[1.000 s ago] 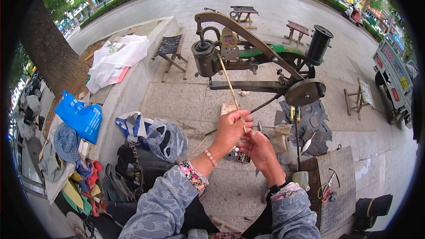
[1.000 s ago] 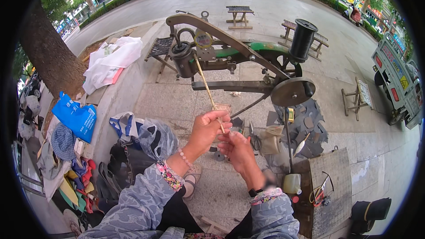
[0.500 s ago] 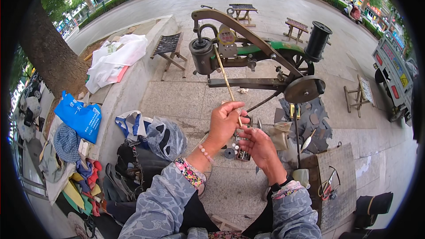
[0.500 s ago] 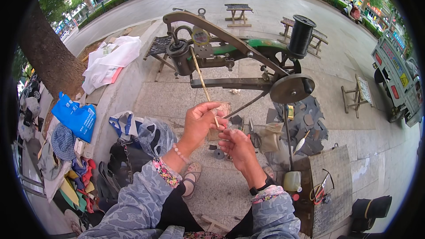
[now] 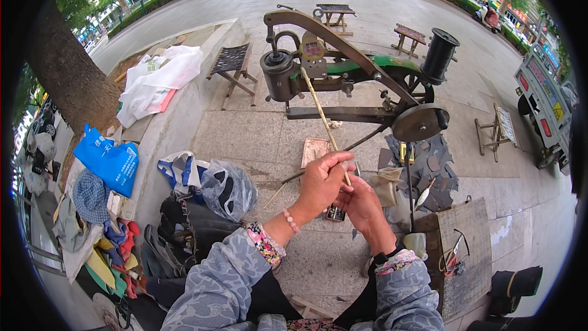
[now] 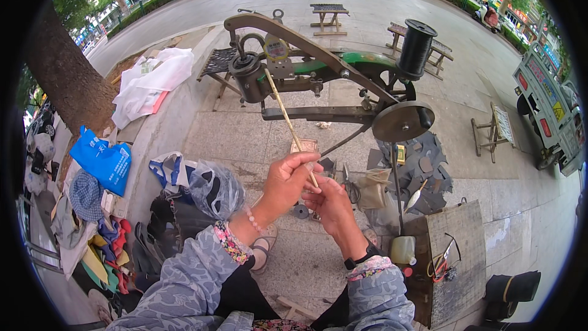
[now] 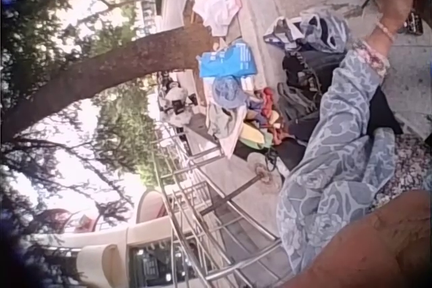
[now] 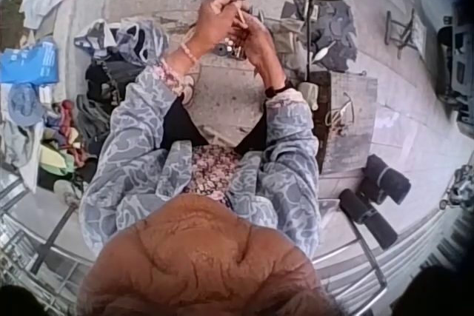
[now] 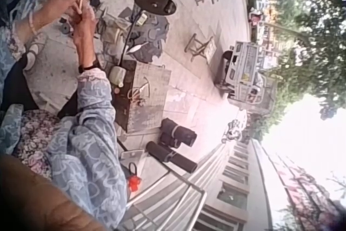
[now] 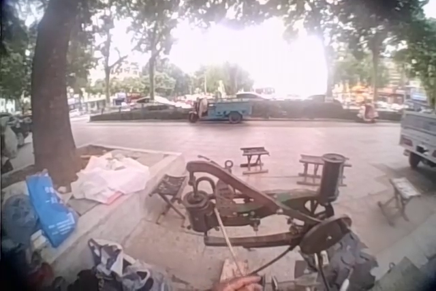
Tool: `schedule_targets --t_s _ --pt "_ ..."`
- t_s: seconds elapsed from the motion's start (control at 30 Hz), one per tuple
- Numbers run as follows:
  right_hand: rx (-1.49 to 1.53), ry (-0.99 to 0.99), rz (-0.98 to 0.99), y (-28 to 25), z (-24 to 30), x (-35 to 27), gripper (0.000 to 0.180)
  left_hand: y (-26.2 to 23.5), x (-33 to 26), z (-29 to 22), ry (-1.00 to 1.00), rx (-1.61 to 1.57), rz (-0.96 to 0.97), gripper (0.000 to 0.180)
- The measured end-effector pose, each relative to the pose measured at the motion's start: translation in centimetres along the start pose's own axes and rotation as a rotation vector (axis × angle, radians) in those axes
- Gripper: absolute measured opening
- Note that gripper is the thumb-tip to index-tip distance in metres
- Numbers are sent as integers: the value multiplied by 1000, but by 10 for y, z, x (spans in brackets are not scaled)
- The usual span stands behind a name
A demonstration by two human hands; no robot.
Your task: Applying adhesive to a small wooden stick for use with a shoe stitching machine.
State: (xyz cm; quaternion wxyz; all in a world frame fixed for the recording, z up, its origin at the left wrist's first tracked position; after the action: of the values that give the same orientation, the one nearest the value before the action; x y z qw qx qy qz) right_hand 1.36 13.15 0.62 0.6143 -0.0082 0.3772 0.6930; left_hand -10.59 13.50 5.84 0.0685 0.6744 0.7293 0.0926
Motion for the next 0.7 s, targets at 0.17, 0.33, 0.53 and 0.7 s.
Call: schedule_targets --t_s 0.17,0.33,0.53,0.7 --pt "58 -1 18 -2 1 -2 24 7 -3 0 12 -10 0 23" --pt "-32 7 12 -4 3 -3 25 -1 11 -4 -33 -81 -45 25" --pt "-26 -2 15 -4 2 -3 24 -1 12 -6 -20 -79 31 25" --pt "-31 6 14 -5 3 -4 26 -9 21 -14 3 -107 40 25"
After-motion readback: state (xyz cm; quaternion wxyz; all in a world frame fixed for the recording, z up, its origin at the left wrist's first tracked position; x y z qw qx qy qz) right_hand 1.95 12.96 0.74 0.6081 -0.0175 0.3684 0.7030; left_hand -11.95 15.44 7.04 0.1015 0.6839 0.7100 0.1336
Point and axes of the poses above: each hand's wrist, its own x-axis towards the middle knuckle, its own y-axis out of the palm, z = x × y, the point moved 2 cm from there along x, towards the middle knuckle, and after that the axes turned 7 degrees about -z, right-handed, at the moved point
